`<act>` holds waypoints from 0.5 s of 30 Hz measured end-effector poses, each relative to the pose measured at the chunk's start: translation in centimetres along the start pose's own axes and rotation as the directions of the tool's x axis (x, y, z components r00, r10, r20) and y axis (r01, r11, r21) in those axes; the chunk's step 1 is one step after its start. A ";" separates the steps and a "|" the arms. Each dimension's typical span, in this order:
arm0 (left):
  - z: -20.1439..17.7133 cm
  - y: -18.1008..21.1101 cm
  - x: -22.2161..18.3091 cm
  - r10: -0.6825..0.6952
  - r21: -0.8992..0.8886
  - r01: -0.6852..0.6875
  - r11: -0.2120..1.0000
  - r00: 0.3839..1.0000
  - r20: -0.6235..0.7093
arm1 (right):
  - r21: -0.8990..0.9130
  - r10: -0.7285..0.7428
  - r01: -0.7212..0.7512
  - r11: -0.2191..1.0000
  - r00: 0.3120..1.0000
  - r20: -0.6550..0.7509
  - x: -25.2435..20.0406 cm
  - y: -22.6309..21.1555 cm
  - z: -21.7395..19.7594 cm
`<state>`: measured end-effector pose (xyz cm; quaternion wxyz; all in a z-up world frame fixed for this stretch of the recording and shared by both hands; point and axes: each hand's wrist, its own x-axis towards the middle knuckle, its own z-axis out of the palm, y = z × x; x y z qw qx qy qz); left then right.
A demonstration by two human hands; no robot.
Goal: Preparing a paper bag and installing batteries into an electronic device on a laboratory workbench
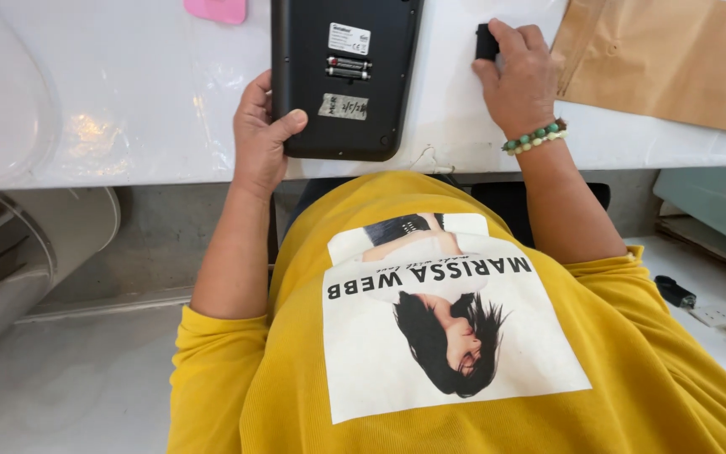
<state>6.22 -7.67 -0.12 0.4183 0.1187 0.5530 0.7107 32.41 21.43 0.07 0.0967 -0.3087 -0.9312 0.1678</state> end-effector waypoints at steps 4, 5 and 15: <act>-0.2 -1.6 -0.5 0.029 -0.009 -0.029 1.000 0.999 -0.022 | 0.009 -0.116 0.119 0.993 0.980 -0.163 0.2 1.1 0.9; -0.3 -1.8 -0.5 0.023 -0.017 -0.023 1.000 1.000 -0.014 | 0.084 -0.143 0.160 0.984 0.974 -0.173 0.3 1.4 0.9; -0.4 -2.3 -0.5 -0.082 0.342 0.074 0.937 0.997 0.008 | 0.171 -0.186 0.211 0.962 0.971 -0.153 0.5 -0.8 -0.9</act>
